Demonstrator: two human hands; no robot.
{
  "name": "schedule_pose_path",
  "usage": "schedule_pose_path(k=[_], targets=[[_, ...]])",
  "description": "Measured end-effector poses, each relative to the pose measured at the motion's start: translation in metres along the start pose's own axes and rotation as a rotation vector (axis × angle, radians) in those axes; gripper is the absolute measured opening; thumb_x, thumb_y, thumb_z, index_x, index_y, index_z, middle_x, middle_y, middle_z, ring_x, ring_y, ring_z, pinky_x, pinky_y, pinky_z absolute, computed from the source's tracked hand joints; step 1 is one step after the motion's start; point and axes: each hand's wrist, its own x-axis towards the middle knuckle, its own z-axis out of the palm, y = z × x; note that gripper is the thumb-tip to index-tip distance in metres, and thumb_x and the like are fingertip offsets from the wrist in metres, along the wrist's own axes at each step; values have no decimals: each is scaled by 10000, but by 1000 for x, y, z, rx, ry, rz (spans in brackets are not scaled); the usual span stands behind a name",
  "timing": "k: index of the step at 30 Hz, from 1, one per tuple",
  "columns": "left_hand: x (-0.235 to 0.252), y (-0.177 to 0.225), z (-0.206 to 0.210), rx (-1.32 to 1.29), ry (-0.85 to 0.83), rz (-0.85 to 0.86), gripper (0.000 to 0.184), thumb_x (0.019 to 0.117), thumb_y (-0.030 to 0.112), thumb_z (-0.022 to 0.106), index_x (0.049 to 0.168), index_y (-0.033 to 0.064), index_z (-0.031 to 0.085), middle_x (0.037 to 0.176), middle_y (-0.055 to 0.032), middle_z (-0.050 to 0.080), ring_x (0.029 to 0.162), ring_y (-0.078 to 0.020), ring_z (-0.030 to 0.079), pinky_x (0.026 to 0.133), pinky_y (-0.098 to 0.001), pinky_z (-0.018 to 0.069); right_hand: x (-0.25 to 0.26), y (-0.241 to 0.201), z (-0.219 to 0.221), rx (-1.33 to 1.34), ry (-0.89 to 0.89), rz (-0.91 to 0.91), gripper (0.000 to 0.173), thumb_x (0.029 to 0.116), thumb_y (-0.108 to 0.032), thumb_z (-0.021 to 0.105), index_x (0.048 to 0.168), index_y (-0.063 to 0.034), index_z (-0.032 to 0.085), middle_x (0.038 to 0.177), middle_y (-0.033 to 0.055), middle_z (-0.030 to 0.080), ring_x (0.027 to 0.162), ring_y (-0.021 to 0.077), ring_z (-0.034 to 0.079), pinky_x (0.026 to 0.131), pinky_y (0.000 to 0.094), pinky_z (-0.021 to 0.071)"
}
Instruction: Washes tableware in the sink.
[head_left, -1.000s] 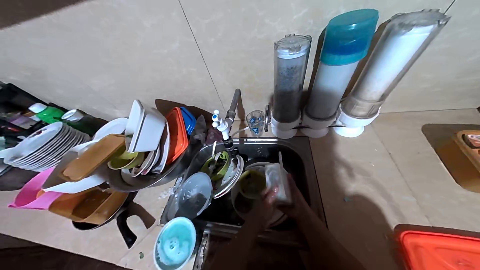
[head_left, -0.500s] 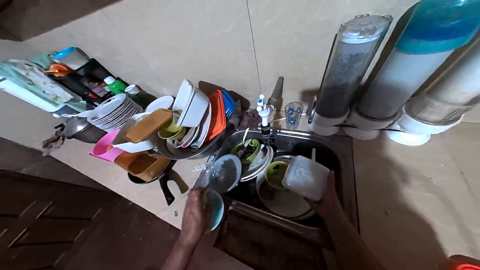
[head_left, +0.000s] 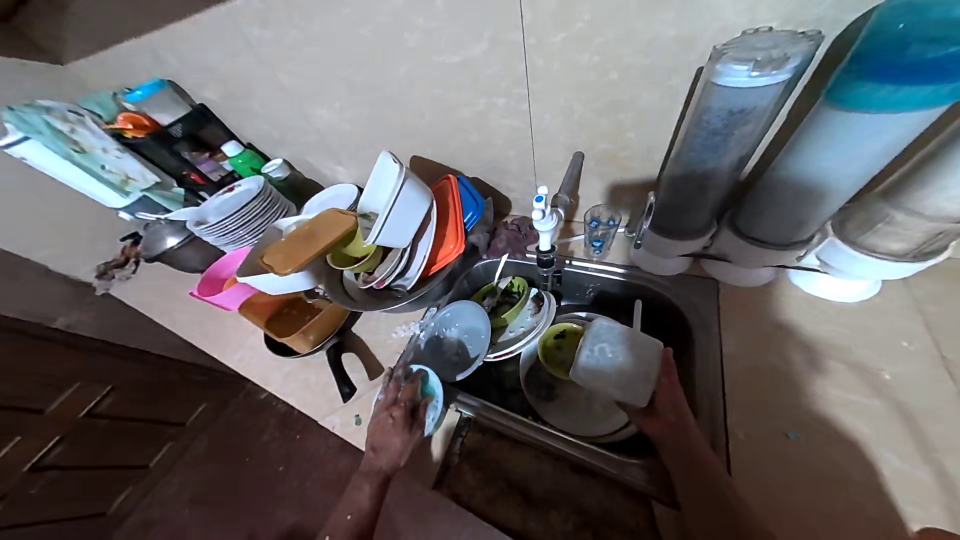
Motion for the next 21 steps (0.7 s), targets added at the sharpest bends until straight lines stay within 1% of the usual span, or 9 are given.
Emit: schedule_pose_path(k=[5, 9, 11, 13, 14, 15, 17, 19, 21], targets=[[15, -18, -6, 33, -27, -85, 466, 966, 168, 535, 1377, -45, 596, 1570, -304, 400, 1469, -544, 324, 1170, -657, 302, 0, 1, 3, -38, 31, 9, 619, 1052, -637, 228, 1446, -209, 441, 1230, 74, 643, 1039, 211, 668, 781, 440, 590], [13, -10, -8, -15, 33, -102, 301, 923, 2, 602, 1197, -40, 719, 1316, -328, 613, 1261, -539, 552, 1072, -659, 426, -2, 4, 8, -67, 58, 46, 593, 1062, -602, 288, 1426, -168, 465, 1182, 91, 656, 989, 208, 677, 763, 423, 592], [17, -7, -15, -50, 12, -132, 286, 926, -25, 589, 1179, -62, 717, 1253, -339, 643, 1224, -523, 590, 1067, -641, 442, -4, 5, 8, -87, 63, 65, 589, 1065, -586, 309, 1420, -148, 478, 1174, 107, 655, 979, 220, 670, 766, 430, 580], [25, -2, -25, -286, 69, -280, 279, 974, -34, 535, 1210, -103, 666, 1239, -281, 664, 1175, -375, 647, 1042, -518, 496, -4, 6, 9, -104, 56, 64, 594, 1070, -580, 301, 1409, -131, 492, 1153, 118, 660, 957, 228, 672, 757, 429, 580], [32, 4, -28, -504, 171, -367, 268, 998, -1, 490, 1203, -89, 638, 1140, -177, 690, 1023, -211, 669, 923, -380, 542, -4, 6, 9, -103, 45, 63, 597, 1072, -579, 293, 1405, -128, 498, 1152, 122, 664, 958, 233, 675, 762, 434, 583], [42, 18, -32, -753, 266, -446, 245, 1023, 41, 452, 1186, -41, 616, 1027, -65, 693, 886, -107, 673, 801, -295, 574, -4, 6, 9, -97, 42, 66, 595, 1074, -574, 294, 1397, -121, 507, 1145, 126, 667, 956, 238, 673, 762, 437, 579], [59, 68, -36, -1103, 308, -417, 277, 1044, 71, 367, 1200, 8, 588, 964, 17, 716, 827, -76, 697, 741, -294, 606, -5, 8, 12, -104, 53, 79, 574, 1078, -559, 300, 1378, -120, 518, 1120, 118, 672, 943, 226, 676, 753, 425, 579], [66, 127, -18, -1190, 189, -234, 308, 1028, 35, 363, 1221, -28, 595, 1077, -26, 718, 961, -106, 692, 865, -327, 591, -7, 11, 12, -118, 75, 81, 573, 1084, -538, 317, 1398, -101, 511, 1148, 131, 666, 978, 236, 670, 793, 447, 574], [61, 186, 19, -1059, 51, 21, 297, 974, -44, 475, 1223, -112, 622, 1208, -141, 699, 1103, -137, 672, 988, -321, 550, -10, 13, 12, -132, 71, 61, 576, 1094, -509, 318, 1429, -72, 485, 1180, 150, 655, 1007, 242, 660, 834, 461, 564]])
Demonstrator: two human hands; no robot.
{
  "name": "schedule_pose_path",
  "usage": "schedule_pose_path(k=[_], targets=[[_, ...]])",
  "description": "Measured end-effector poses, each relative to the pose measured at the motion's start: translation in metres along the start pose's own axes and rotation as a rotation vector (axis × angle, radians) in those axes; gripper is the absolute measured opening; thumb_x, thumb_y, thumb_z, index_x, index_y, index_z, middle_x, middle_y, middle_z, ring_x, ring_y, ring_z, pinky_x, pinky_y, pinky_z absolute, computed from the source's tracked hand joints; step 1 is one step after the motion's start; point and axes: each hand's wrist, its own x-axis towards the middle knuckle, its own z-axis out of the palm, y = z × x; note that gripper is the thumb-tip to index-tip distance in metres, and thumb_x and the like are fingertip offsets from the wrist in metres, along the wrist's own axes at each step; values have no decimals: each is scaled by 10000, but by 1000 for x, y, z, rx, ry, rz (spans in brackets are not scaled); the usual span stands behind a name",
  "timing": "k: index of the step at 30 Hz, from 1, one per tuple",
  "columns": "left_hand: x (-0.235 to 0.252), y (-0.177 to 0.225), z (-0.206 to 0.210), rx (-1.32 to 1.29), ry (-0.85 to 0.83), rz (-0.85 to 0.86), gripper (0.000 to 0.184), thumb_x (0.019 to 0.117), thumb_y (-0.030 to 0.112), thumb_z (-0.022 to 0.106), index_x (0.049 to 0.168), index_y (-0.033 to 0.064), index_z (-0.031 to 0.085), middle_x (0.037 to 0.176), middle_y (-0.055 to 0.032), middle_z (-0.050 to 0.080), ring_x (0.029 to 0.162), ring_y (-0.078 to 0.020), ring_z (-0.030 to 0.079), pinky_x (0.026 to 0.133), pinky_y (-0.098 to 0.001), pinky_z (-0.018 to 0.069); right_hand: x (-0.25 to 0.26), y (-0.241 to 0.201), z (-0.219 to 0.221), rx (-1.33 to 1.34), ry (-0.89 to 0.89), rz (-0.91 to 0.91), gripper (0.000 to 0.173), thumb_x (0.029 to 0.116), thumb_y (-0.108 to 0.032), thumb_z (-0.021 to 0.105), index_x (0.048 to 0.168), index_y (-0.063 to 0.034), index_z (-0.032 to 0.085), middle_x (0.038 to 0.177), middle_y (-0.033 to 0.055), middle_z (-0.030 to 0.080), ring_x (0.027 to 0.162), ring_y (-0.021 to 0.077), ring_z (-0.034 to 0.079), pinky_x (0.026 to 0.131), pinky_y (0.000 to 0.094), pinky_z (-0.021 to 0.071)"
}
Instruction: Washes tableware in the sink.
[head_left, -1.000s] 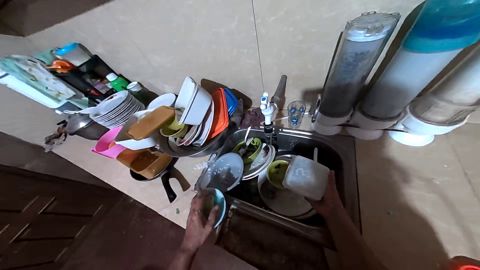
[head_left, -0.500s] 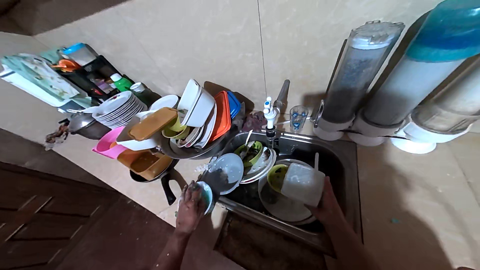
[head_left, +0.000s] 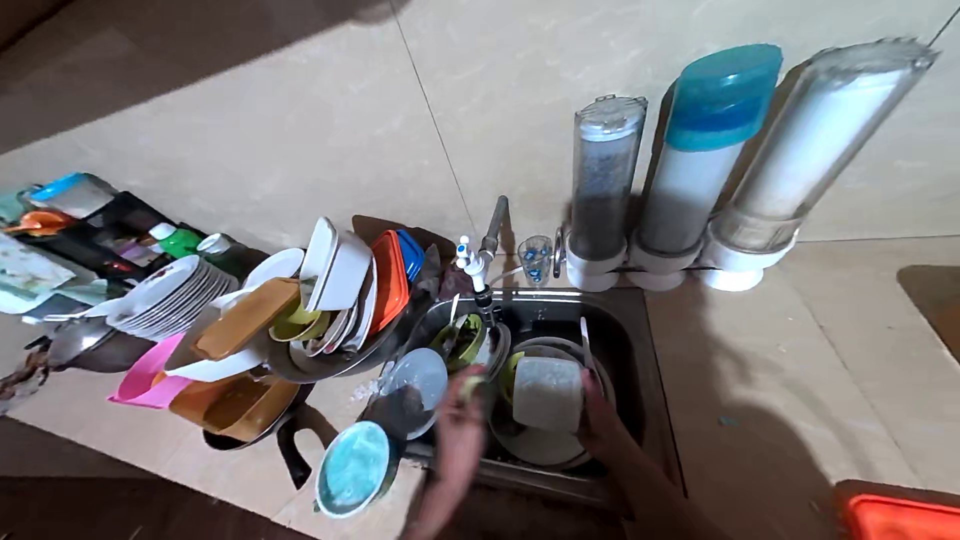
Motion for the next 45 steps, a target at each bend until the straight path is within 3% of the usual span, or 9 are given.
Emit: schedule_pose_path(k=[5, 10, 16, 20, 26, 34, 38, 42, 45], targets=[[-10, -67, 104, 555, -411, 616, 309, 968, 281, 639, 1172, 96, 780, 1339, -147, 686, 1346, -398, 565, 1172, -601, 371, -7, 11, -11, 81, -131, -219, 391, 1124, -235, 270, 1351, -11, 498, 1063, 60, 658, 925, 79, 646, 821, 282, 561], [23, -89, 118, 740, -3, 453, 417, 995, 270, 549, 1223, -41, 707, 1288, -287, 663, 1225, -472, 632, 1050, -577, 503, -2, -2, -3, 87, 127, -171, 572, 1111, -470, 293, 1418, -41, 515, 1215, 171, 652, 1055, 236, 659, 896, 453, 562], [-3, -76, 125, 585, -357, 674, 354, 1001, 254, 543, 1153, 31, 772, 1308, -192, 692, 1321, -475, 560, 1142, -620, 409, -5, 17, -9, -186, 133, -354, 392, 1094, -130, 381, 1397, 89, 498, 1308, 224, 609, 1187, 206, 604, 1039, 348, 484], [47, -49, 94, 543, -322, 51, 344, 1047, 186, 487, 1198, -34, 704, 1205, -217, 706, 1159, -335, 666, 1029, -538, 492, -19, 1, 2, -407, 180, -515, 397, 1078, -231, 487, 915, 85, 666, 754, 101, 595, 712, 137, 557, 716, 339, 493], [32, -11, 100, 558, -565, 357, 299, 936, 163, 606, 1130, 6, 770, 1162, -178, 748, 1120, -334, 712, 990, -557, 540, -25, 2, -3, -534, 79, -548, 331, 1057, -107, 460, 1066, 132, 689, 937, 230, 700, 914, 262, 671, 887, 431, 531], [63, -51, 65, -101, -265, -322, 278, 1027, 151, 366, 1005, 88, 636, 881, 58, 697, 800, -21, 665, 753, -234, 581, -33, 9, 1, -436, 79, -716, 451, 1070, -215, 433, 804, 78, 650, 647, 69, 558, 625, 101, 540, 632, 302, 475], [60, -20, 77, 265, -308, 8, 140, 902, 111, 573, 881, 11, 669, 779, 57, 633, 724, 37, 598, 723, -187, 531, -16, 28, -7, -436, 62, -970, 710, 862, -588, 690, 1063, 92, 658, 878, 188, 703, 810, 242, 697, 739, 442, 583], [41, 17, 99, 772, -392, 554, 314, 870, 270, 617, 867, -23, 732, 778, -184, 715, 730, -334, 720, 659, -550, 568, -12, 20, -5, -480, 73, -1138, 616, 732, -274, 876, 1152, 114, 646, 1165, 272, 662, 1083, 314, 662, 967, 420, 546], [14, 7, 112, 959, -518, 805, 316, 879, 262, 611, 968, 18, 791, 933, -221, 755, 919, -438, 734, 823, -597, 572, -23, 15, -8, -598, 15, -1013, 575, 811, -138, 789, 1263, 162, 596, 1257, 282, 653, 1223, 294, 625, 1095, 388, 465]])
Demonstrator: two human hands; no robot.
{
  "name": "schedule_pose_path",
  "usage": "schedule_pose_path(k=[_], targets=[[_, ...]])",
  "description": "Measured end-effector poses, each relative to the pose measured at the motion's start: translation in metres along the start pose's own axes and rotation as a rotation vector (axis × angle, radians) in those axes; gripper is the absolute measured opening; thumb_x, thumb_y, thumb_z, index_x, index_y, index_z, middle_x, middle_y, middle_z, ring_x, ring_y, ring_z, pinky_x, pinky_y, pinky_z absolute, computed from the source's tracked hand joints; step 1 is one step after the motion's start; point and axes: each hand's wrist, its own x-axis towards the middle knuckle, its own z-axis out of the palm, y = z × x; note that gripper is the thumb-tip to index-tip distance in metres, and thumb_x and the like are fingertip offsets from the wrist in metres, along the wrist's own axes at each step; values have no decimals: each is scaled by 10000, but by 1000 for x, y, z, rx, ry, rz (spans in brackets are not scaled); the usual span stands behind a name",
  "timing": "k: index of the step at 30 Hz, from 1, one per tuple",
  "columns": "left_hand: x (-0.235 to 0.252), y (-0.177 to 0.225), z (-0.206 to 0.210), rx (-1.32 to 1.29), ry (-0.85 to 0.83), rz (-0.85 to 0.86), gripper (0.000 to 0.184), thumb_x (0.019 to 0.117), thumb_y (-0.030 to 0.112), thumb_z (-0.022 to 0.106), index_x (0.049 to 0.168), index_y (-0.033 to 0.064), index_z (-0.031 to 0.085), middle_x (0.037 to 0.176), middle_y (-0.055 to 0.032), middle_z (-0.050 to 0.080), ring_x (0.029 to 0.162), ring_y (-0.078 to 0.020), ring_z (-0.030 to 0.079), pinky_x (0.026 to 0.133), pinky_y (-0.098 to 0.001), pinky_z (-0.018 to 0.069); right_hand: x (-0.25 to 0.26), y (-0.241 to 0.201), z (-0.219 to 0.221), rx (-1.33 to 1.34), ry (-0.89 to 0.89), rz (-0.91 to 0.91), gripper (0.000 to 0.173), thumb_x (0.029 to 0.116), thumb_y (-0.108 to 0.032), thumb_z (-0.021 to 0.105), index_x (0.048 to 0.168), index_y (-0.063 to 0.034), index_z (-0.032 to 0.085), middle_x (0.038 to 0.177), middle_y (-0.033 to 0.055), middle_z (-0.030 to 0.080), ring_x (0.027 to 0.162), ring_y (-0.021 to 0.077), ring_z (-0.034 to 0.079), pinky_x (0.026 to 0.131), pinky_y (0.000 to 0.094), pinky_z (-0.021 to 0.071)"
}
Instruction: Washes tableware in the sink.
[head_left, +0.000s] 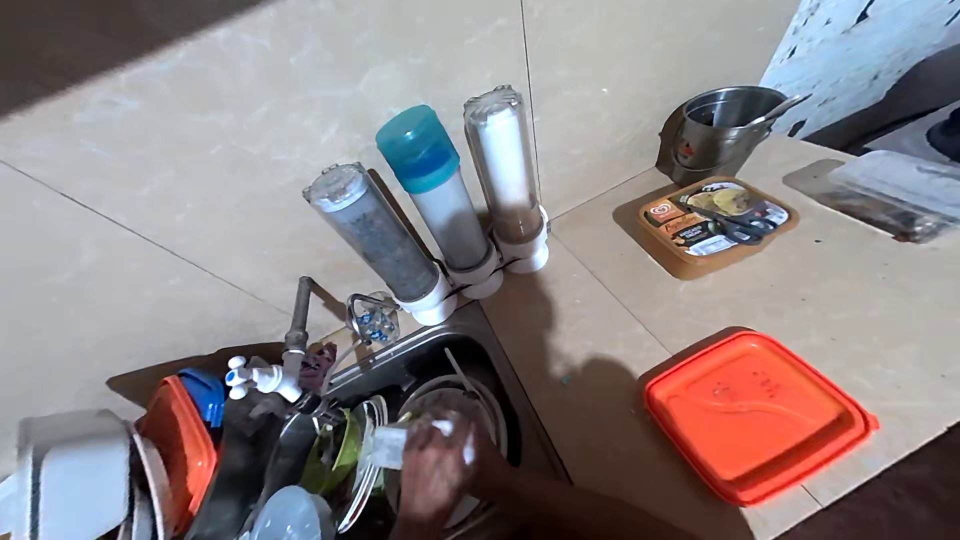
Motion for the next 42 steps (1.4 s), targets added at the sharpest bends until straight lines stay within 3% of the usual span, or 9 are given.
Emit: schedule_pose_path(k=[2, 9, 15, 19, 21, 24, 30, 37, 42], targets=[[-9, 0, 17, -70, 40, 16, 297, 788, 214, 697, 978, 3, 783, 1001, -245, 744, 986, -470, 706, 898, -609, 539, -8, 0, 0, 127, -30, 119, 575, 856, -80, 740, 1319, 190, 534, 1301, 295, 618, 1257, 259, 587, 1124, 340, 418], [-10, -53, 21, -417, 109, -606, 386, 1014, 141, 466, 1243, -123, 630, 1227, -335, 650, 1173, -465, 626, 1019, -616, 464, -7, 12, 15, 19, 67, 14, 435, 737, -73, 846, 1077, 150, 692, 1053, 277, 711, 1010, 341, 699, 950, 444, 552], [-31, -13, 50, -228, 236, -168, 392, 983, 269, 509, 1074, 0, 779, 1178, -214, 736, 1243, -475, 612, 1131, -644, 375, -4, 4, 7, 115, 0, 189, 380, 882, -40, 690, 1208, 149, 638, 1143, 252, 701, 1093, 255, 678, 1020, 367, 513], [-15, -72, 13, -822, 190, -574, 315, 985, 106, 496, 1168, -100, 647, 1129, -132, 710, 1043, -137, 673, 959, -317, 541, 0, -5, 4, 146, -43, 163, 428, 787, -105, 841, 1114, 114, 675, 1048, 231, 719, 994, 254, 702, 939, 391, 556], [-15, -92, 5, -1166, 194, -744, 284, 1016, 142, 358, 1054, 57, 626, 930, 35, 729, 855, -60, 708, 809, -268, 613, -1, -6, 7, 242, -44, 161, 450, 765, -121, 861, 1104, 107, 673, 1024, 199, 725, 973, 189, 701, 918, 333, 561], [-19, -92, -2, -981, 164, -775, 233, 951, 142, 411, 945, 61, 629, 807, 104, 650, 754, 52, 627, 748, -170, 557, 4, 0, 1, 230, -169, 240, 564, 768, -195, 884, 1187, 98, 648, 1098, 213, 717, 1048, 226, 693, 982, 376, 542], [-5, -46, -31, -121, -103, -306, 333, 824, 237, 685, 951, -65, 747, 889, -284, 725, 884, -496, 709, 800, -693, 527, 4, 4, 6, 24, -228, 102, 545, 774, -258, 875, 1141, 92, 676, 1106, 258, 695, 1077, 347, 669, 991, 488, 519], [-27, -3, 35, -85, 188, 76, 356, 973, 335, 536, 1010, 101, 803, 1088, -129, 771, 1113, -360, 699, 1066, -590, 452, 3, -7, 1, -75, -277, 382, 465, 988, -112, 607, 1366, 146, 529, 1357, 289, 594, 1301, 301, 561, 1144, 370, 389], [-6, -57, 18, -545, 58, -468, 348, 938, 156, 538, 1117, -93, 701, 1123, -229, 720, 1075, -311, 689, 990, -516, 518, 5, -8, -3, 19, -155, 242, 511, 799, -154, 834, 1197, 110, 652, 1091, 266, 708, 1050, 339, 692, 982, 474, 529]])
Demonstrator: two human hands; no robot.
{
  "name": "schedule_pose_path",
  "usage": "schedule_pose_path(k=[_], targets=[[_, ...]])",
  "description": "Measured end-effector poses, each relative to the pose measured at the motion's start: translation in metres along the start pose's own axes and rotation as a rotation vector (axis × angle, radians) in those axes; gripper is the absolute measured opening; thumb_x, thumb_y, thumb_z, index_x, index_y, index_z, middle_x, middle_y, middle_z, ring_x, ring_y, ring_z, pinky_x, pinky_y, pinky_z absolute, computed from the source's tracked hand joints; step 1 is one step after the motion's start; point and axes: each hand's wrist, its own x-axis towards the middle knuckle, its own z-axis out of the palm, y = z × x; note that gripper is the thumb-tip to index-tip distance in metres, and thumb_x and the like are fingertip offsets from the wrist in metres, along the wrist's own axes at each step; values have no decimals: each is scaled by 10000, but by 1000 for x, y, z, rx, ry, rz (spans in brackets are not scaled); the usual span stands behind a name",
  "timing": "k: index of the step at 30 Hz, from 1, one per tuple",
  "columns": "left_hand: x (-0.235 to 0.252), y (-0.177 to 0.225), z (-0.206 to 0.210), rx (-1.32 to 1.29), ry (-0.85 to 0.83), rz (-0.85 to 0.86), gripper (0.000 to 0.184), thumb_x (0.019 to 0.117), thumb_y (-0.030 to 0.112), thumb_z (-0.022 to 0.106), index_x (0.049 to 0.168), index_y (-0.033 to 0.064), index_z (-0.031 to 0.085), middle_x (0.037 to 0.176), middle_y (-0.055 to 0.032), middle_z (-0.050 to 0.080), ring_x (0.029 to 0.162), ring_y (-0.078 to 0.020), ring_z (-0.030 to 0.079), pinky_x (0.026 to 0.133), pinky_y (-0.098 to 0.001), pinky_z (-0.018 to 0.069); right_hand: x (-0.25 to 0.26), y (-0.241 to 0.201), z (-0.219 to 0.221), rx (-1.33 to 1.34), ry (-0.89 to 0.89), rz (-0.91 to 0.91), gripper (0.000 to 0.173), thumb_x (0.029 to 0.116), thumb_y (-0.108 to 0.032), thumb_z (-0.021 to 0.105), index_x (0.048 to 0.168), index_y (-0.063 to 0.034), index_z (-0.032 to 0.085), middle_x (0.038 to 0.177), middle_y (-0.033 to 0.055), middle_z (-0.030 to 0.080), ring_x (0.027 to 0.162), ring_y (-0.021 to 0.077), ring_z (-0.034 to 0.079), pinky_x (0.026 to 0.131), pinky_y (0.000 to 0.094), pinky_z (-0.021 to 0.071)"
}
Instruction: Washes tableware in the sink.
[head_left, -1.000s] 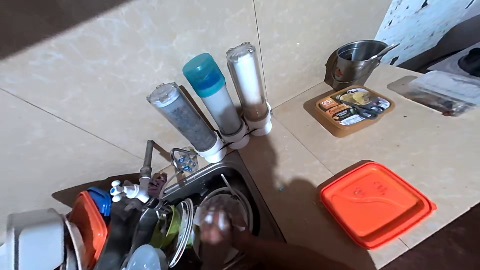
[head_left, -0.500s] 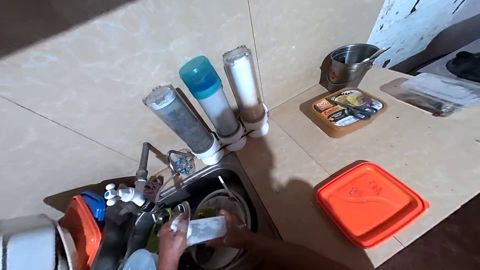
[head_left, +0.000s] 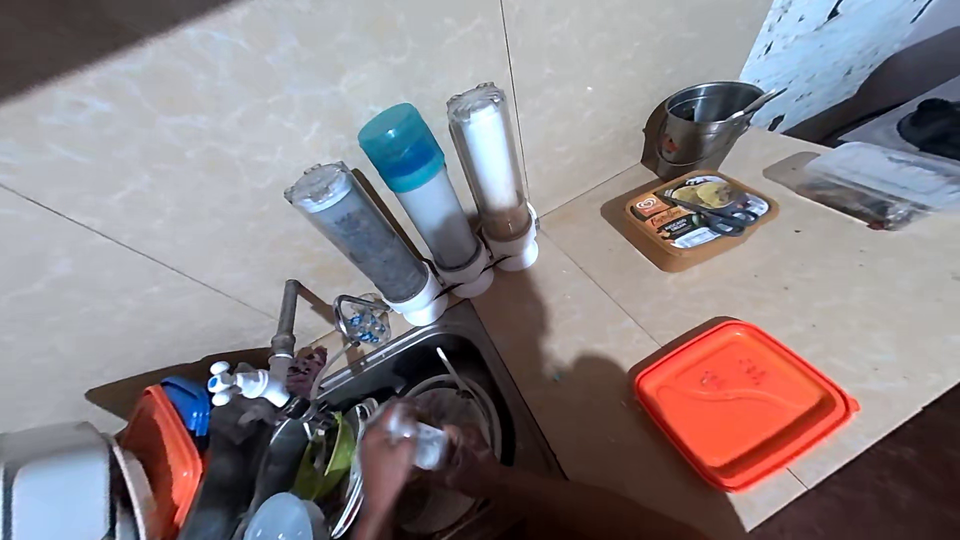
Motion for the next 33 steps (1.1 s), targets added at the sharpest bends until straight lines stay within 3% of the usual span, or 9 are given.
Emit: schedule_pose_path(k=[2, 5, 9, 14, 20, 26, 29, 31, 33], targets=[[13, -16, -18, -239, 11, -331, 337, 1016, 126, 431, 1166, -96, 635, 1085, -152, 697, 979, -150, 667, 909, -354, 552, -2, -5, 2, 140, 25, 66, 559, 795, -190, 847, 1216, 112, 639, 1101, 257, 705, 1052, 305, 689, 977, 444, 533], [2, -9, -8, -242, 126, -646, 432, 1110, 250, 363, 1297, -85, 560, 1145, -212, 647, 1016, -218, 636, 926, -440, 531, 6, -6, 2, 581, 94, 296, 582, 868, -152, 763, 1342, 78, 515, 1183, 190, 658, 1074, 197, 660, 963, 369, 550], [-40, -3, 45, 205, 296, -122, 385, 976, 117, 593, 1259, -142, 630, 1240, -334, 661, 1169, -470, 652, 1025, -593, 497, 17, 1, 7, 835, 257, 497, 421, 974, -190, 667, 1311, 19, 527, 1034, 133, 665, 859, 174, 665, 773, 366, 580], [-44, 13, 65, 351, 51, 432, 378, 986, 225, 546, 1255, 39, 734, 1344, -166, 680, 1316, -410, 595, 1135, -581, 429, 15, 14, 4, 777, 194, 376, 534, 1133, -299, 183, 1555, 2, 313, 1462, 169, 517, 1281, 140, 548, 1082, 307, 456], [14, 7, 24, 348, -25, -306, 553, 1074, 311, 472, 1496, -46, 459, 1441, -315, 541, 1326, -489, 542, 1110, -608, 421, 22, 7, 7, 902, 237, 591, 640, 1100, -517, 267, 1472, -25, 438, 1294, 197, 610, 1128, 262, 632, 941, 466, 540], [-53, 5, 74, 420, 150, 440, 390, 984, 306, 550, 1196, 49, 753, 1273, -163, 718, 1276, -441, 612, 1103, -611, 440, 18, 12, -5, 794, 330, 507, 613, 1114, -470, 182, 1541, -81, 387, 1432, 149, 559, 1265, 187, 574, 1050, 397, 484], [-42, -11, 52, 254, 322, 217, 465, 983, 259, 511, 1206, -109, 688, 1324, -307, 640, 1316, -538, 528, 1146, -644, 358, 25, 10, 3, 1098, 284, 489, 660, 1081, -574, 143, 1440, -127, 469, 1225, 100, 664, 1081, 187, 662, 888, 411, 574], [-30, -9, 27, -40, 358, -116, 496, 1009, 223, 495, 1317, -159, 565, 1328, -293, 619, 1262, -328, 600, 1105, -429, 454, 24, 9, 6, 1156, 247, 497, 643, 1086, -560, 149, 1430, -120, 467, 1195, 105, 665, 1060, 203, 666, 874, 431, 577], [-14, 8, 3, -273, 287, -415, 328, 1061, 195, 510, 1194, -76, 636, 1059, -140, 679, 952, -120, 639, 881, -305, 523, 24, 8, 7, 1149, 276, 527, 586, 1095, -521, 201, 1377, -110, 510, 1137, 108, 675, 1018, 206, 672, 850, 432, 577]])
